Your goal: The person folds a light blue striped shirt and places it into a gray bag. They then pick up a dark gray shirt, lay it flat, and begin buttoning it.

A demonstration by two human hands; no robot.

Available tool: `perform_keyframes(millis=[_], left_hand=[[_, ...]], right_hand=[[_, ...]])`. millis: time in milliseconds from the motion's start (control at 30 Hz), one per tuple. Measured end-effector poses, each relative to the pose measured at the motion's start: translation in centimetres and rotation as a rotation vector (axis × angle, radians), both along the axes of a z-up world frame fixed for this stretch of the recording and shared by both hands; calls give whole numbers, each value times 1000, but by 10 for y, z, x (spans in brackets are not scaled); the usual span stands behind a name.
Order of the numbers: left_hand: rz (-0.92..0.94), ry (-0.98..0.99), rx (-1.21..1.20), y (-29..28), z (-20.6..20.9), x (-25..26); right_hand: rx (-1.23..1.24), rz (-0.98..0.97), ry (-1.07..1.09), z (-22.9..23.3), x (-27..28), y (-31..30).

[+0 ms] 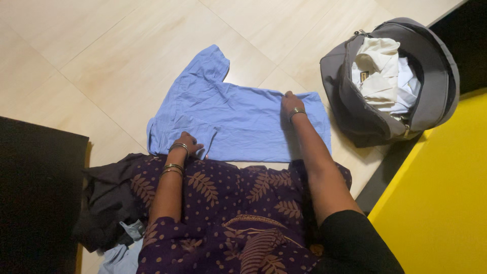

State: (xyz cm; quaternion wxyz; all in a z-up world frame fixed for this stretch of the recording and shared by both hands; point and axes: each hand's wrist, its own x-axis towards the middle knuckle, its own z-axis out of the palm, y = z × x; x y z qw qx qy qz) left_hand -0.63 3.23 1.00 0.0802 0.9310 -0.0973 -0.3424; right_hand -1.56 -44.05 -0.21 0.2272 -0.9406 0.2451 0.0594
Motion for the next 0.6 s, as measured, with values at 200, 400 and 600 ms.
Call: perform_keyframes(millis=[200, 400, 600], left_hand=[[-91, -447, -2, -38, 38, -20], [-692, -687, -355, -190, -2, -26], [-814, -598, -60, -266, -36, 0]], right_hand=[[-290, 513, -318, -14, -102, 15], [107, 253, -254, 0, -161, 46], [-248, 531, -386, -2, -171, 54]])
